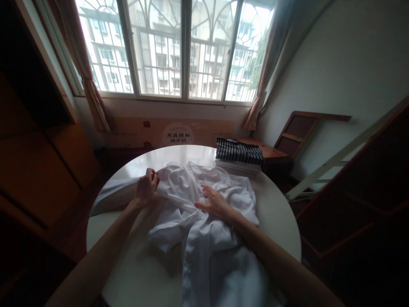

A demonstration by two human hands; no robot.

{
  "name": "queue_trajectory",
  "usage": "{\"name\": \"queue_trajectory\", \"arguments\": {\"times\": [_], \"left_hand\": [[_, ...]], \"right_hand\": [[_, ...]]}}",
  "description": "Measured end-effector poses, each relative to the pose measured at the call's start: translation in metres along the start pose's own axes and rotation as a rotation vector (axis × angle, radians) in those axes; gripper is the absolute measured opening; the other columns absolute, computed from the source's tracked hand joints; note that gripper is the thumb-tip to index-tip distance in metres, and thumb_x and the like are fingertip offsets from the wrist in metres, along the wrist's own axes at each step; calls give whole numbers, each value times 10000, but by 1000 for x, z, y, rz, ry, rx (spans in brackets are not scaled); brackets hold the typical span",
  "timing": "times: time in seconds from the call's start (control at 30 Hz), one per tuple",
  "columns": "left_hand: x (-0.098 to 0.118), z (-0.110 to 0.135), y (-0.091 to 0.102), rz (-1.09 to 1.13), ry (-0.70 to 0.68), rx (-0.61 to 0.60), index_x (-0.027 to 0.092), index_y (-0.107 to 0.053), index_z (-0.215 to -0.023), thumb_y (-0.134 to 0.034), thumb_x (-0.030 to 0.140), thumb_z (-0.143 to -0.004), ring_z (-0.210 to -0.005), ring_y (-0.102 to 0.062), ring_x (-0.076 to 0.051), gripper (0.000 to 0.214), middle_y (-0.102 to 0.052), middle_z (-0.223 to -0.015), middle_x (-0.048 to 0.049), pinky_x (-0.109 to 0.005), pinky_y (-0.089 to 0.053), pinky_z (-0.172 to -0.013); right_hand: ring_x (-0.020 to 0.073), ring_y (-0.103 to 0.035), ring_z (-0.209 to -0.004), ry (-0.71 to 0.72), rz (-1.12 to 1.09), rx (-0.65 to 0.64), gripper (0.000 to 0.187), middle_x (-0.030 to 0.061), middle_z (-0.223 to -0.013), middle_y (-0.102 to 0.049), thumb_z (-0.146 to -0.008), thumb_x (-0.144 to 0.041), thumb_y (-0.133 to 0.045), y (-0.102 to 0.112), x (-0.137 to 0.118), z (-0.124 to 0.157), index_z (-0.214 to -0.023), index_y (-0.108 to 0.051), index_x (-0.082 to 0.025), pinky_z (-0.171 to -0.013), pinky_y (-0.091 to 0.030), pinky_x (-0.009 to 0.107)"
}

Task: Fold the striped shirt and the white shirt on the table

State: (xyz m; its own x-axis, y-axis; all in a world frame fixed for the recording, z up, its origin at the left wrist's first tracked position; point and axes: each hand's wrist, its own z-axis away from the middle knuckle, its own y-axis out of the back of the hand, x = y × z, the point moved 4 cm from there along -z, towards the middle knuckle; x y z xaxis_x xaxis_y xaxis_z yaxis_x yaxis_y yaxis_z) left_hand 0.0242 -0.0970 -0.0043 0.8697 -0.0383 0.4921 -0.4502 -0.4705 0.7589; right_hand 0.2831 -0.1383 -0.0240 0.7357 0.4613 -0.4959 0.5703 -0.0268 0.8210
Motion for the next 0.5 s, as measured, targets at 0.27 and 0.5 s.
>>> {"name": "queue_trajectory", "arguments": {"times": [0.27,0.5], "left_hand": [[26,11,2,391,-216,7,213,-430,-994,-395,317,-834,-790,-628,-148,193,-669,-889,-33,-239,-457,-650],[21,16,-1,225,-287,-62,188,-439,-543,-284,376,-854,-460,-456,-102,395,-472,-469,17,-220,-371,-532]], "right_hand": [[254,-602,-783,-161,238,-166,218,111,-830,-650,-758,-322,-490,-7,6,-15,-827,-614,-156,-652,-406,314],[187,-571,-738,-301,-545,98,208,62,-788,-633,-769,-316,-419,11,33,-11,-730,-564,-172,-655,-452,294]]}}
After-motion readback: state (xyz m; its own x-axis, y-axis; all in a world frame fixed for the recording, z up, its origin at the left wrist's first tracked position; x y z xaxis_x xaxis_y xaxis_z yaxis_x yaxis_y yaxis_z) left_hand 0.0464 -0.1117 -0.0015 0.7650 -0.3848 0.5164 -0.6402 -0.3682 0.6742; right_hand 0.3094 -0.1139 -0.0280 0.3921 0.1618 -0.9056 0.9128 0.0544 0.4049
